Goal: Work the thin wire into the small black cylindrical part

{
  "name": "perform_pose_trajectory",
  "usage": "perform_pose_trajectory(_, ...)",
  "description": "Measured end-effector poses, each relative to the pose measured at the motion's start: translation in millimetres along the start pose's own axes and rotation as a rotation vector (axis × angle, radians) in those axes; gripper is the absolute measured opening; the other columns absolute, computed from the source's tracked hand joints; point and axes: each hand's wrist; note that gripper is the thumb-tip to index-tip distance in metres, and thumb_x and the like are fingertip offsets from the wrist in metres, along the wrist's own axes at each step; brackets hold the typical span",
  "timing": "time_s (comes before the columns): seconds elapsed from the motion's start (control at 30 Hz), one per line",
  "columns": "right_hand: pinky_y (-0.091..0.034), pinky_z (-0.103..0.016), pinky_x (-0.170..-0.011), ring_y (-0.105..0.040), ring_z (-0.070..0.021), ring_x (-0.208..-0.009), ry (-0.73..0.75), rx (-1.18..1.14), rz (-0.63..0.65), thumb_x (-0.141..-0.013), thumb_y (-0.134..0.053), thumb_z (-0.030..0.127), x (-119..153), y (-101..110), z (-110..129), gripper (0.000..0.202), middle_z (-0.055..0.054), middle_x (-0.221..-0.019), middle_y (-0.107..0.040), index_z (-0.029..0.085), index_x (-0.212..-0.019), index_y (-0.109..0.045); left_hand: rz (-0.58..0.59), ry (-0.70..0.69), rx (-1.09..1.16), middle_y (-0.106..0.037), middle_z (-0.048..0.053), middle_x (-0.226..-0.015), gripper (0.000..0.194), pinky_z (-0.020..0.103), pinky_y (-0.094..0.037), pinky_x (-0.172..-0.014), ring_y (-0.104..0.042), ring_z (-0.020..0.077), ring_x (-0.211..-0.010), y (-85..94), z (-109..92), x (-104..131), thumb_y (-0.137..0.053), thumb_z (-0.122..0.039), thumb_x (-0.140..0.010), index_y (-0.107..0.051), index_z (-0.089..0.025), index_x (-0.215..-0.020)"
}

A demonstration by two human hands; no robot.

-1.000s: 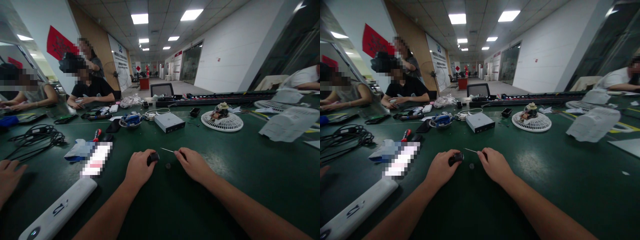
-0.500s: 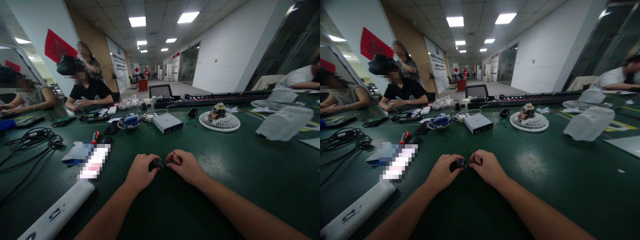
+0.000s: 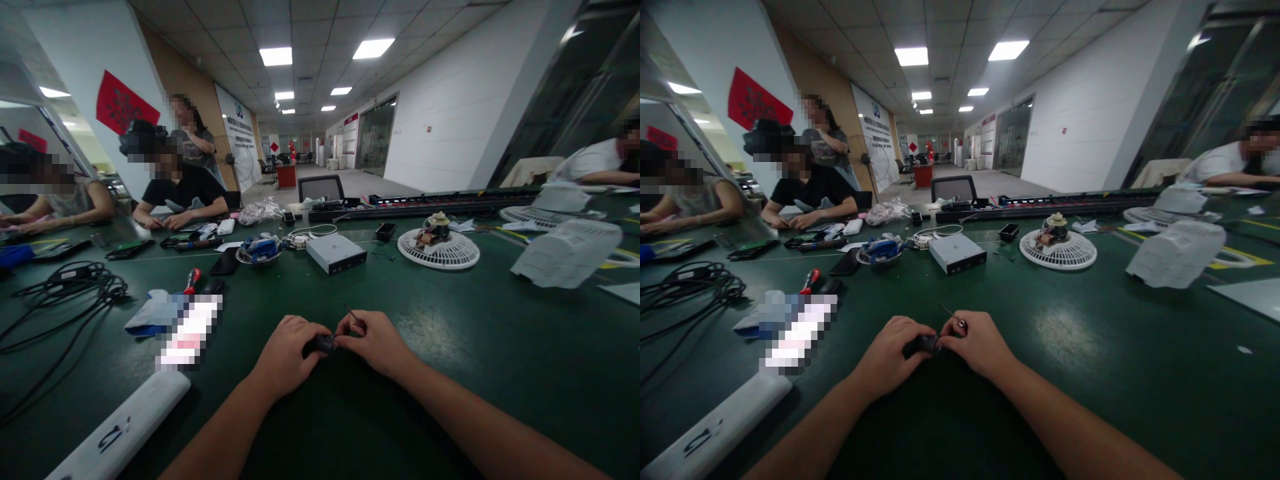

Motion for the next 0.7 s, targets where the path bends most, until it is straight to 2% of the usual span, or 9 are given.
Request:
perform_pose_trajectory(0.2,-0.044,-0.028,-0.064,-0.064,-0.0152,-0.071,-0.025,-0.048,0.020,-0.071,-0.066,0.022,-1.0,2.0,1.1,0.042,0.001,-0.074,-0.069,0.022,-0.056,-0.026,0.011,0.017,0.005,-0.069,0.003,-0.102,0.030,0.038,-0.043,-0.089,-0.059,0.0208,-0.096,-1.3,-0.5,0.6,-0.071,-0.023,-0.078,-0.064,-0.025,-0.107)
perform_pose_trajectory(0.33,-0.043,-0.027,-0.064,-0.064,-0.0150,-0.071,0.002,0.022,0.029,-0.073,-0.065,0.022,-0.1,4.1,0.9,0.041,0.002,-0.073,-0.068,0.022,-0.055,-0.028,0.015,0.005,-0.005,-0.069,0.001,-0.101,0.031,0.037,-0.043,-0.090,-0.059,0.0197,-0.096,-1.2,-0.6,0.6,-0.072,-0.022,-0.077,-0.064,-0.026,-0.107)
perform_pose_trajectory(0.5,-0.040,-0.025,-0.059,-0.058,-0.0133,-0.064,0.035,0.159,-0.002,-0.074,-0.068,0.025,0.1,4.7,0.3,0.040,0.004,-0.064,-0.060,0.021,-0.055,-0.033,0.005,0.014,0.011,-0.069,0.000,-0.101,0.033,0.036,-0.043,-0.088,-0.059,0.0195,-0.095,-0.4,-0.2,0.4,-0.073,-0.020,-0.076,-0.064,-0.026,-0.108)
perform_pose_trajectory(0.7,-0.033,-0.024,-0.052,-0.051,-0.0112,-0.056,-0.033,0.208,0.034,-0.073,-0.072,0.029,-1.8,4.7,0.1,0.036,0.005,-0.058,-0.055,0.019,-0.055,-0.042,0.006,-0.008,0.032,-0.070,0.001,-0.099,0.031,0.037,-0.042,-0.088,-0.059,0.0200,-0.095,1.0,-0.9,0.7,-0.072,-0.017,-0.076,-0.065,-0.026,-0.105)
Point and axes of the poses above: each hand's wrist, its own x-axis away from the middle knuckle, its own y-axis out of the back of the hand, z = x × y
